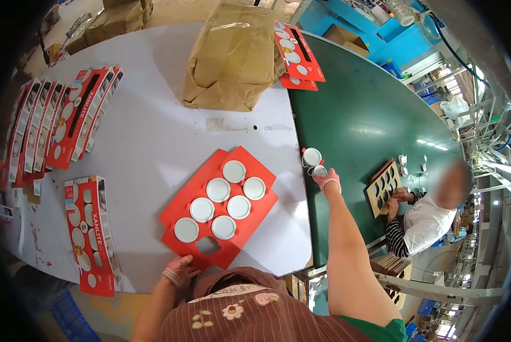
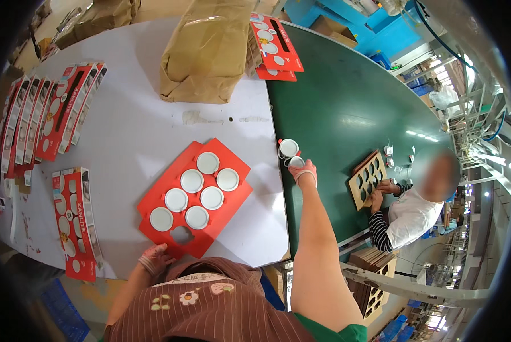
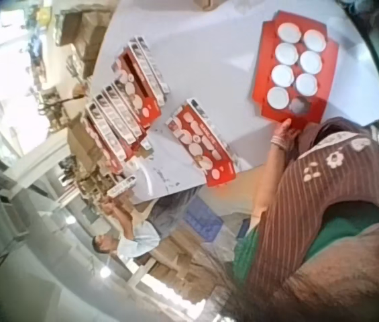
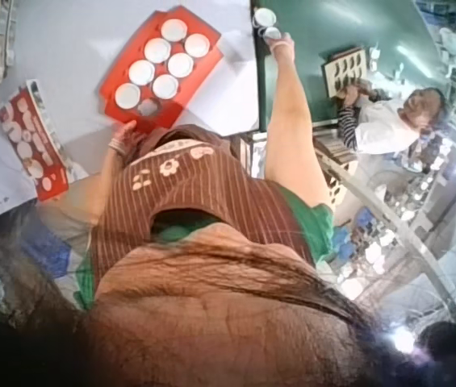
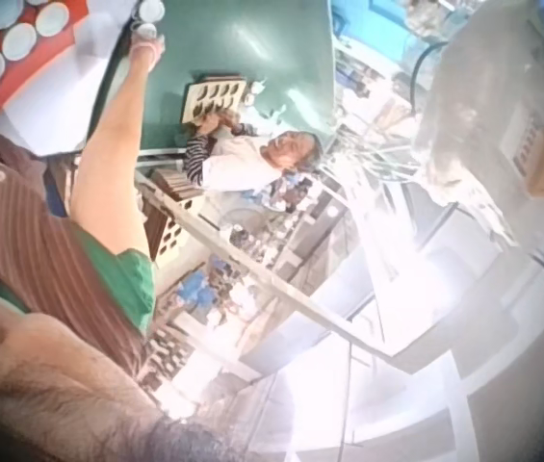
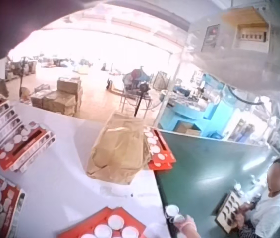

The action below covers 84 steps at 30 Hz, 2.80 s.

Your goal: The person places round light fixtures into circular slots of a cardboard insert, slides the filled insert into a packaging box, and loads more light fixtures into another insert.

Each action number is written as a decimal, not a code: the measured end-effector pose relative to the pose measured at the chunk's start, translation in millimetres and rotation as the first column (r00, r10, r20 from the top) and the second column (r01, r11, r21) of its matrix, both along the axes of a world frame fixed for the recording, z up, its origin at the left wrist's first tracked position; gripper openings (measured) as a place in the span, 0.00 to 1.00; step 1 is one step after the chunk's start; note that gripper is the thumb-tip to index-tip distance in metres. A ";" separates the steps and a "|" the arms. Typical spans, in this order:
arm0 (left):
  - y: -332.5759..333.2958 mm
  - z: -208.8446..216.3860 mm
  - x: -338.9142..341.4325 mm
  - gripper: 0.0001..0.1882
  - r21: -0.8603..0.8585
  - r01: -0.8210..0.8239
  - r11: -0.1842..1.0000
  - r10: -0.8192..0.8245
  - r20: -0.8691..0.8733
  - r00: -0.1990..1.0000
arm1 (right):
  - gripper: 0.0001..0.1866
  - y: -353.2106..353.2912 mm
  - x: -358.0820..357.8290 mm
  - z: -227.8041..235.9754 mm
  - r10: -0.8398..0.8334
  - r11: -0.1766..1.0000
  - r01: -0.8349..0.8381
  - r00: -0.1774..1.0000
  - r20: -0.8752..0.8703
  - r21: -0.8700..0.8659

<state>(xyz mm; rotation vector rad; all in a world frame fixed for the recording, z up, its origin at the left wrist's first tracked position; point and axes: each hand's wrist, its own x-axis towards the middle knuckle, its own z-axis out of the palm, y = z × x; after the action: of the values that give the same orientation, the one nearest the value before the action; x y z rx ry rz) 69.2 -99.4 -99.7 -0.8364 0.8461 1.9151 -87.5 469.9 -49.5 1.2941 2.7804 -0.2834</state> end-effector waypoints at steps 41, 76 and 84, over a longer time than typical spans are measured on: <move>11.5 144.7 -6.3 0.36 -0.620 -0.066 0.782 -0.615 -0.784 0.080 | 0.41 -345.0 172.0 138.0 0.767 0.310 -0.836 0.501 -0.400 -0.452; 9.4 15.4 -1.2 0.23 0.141 0.007 0.990 0.038 -0.310 0.950 | 0.43 -380.6 93.0 79.8 0.880 0.470 -0.767 0.444 0.167 -0.438; 2.1 33.0 -6.2 0.22 0.152 -0.011 0.988 0.053 -0.276 0.960 | 0.24 -342.6 98.1 34.8 0.576 0.539 -0.320 0.815 0.064 -0.779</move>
<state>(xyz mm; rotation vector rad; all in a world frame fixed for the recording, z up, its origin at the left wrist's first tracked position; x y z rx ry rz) 63.0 -97.3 -66.7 -0.4985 0.8459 2.1283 10.5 127.3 -14.7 0.3349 2.1762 -0.9500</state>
